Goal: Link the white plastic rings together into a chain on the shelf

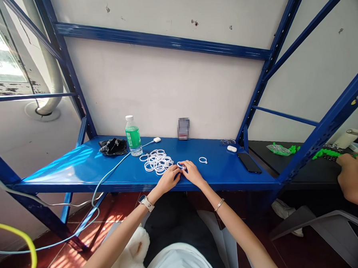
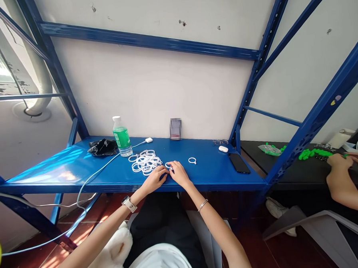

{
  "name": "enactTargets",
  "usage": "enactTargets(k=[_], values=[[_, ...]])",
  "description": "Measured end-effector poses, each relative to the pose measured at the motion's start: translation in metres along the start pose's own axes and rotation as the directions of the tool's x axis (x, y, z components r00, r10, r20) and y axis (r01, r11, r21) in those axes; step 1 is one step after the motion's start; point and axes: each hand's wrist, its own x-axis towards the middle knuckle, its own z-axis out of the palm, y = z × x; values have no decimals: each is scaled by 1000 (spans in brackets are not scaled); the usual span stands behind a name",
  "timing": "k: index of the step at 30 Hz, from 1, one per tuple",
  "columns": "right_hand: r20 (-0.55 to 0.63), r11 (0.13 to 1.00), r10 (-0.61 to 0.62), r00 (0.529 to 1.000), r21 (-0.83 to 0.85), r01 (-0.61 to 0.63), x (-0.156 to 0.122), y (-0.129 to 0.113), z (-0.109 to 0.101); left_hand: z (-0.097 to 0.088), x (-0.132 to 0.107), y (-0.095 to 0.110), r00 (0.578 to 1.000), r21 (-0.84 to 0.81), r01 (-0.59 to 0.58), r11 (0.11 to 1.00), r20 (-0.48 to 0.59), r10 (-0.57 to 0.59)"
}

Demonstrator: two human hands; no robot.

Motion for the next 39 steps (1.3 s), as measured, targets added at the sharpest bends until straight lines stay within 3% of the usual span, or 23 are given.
enactTargets(k=[3, 7, 10, 12, 32, 39], values=[[-41, 947, 150, 988, 294, -132, 0, 6, -2, 1, -1, -1, 1000, -8, 13, 1000, -4, -13], [25, 680, 310, 951, 693, -240, -5, 9, -13, 2, -3, -1, 999, -45, 37, 998, -22, -38], [98, 523, 359, 928, 802, -287, -11, 6, -24, 0, -3, 1, 998, -60, 56, 997, -5, -56], [143, 488, 353, 925, 815, -312, -13, 3, -28, -2, -2, 2, 998, -66, 55, 996, 10, -55], [156, 552, 251, 955, 787, -274, -14, -1, -29, -5, 1, 1, 998, -240, 57, 969, 2, -58], [90, 589, 313, 945, 763, -268, -14, 5, -23, -8, 2, 6, 993, -219, 117, 969, 8, -119]])
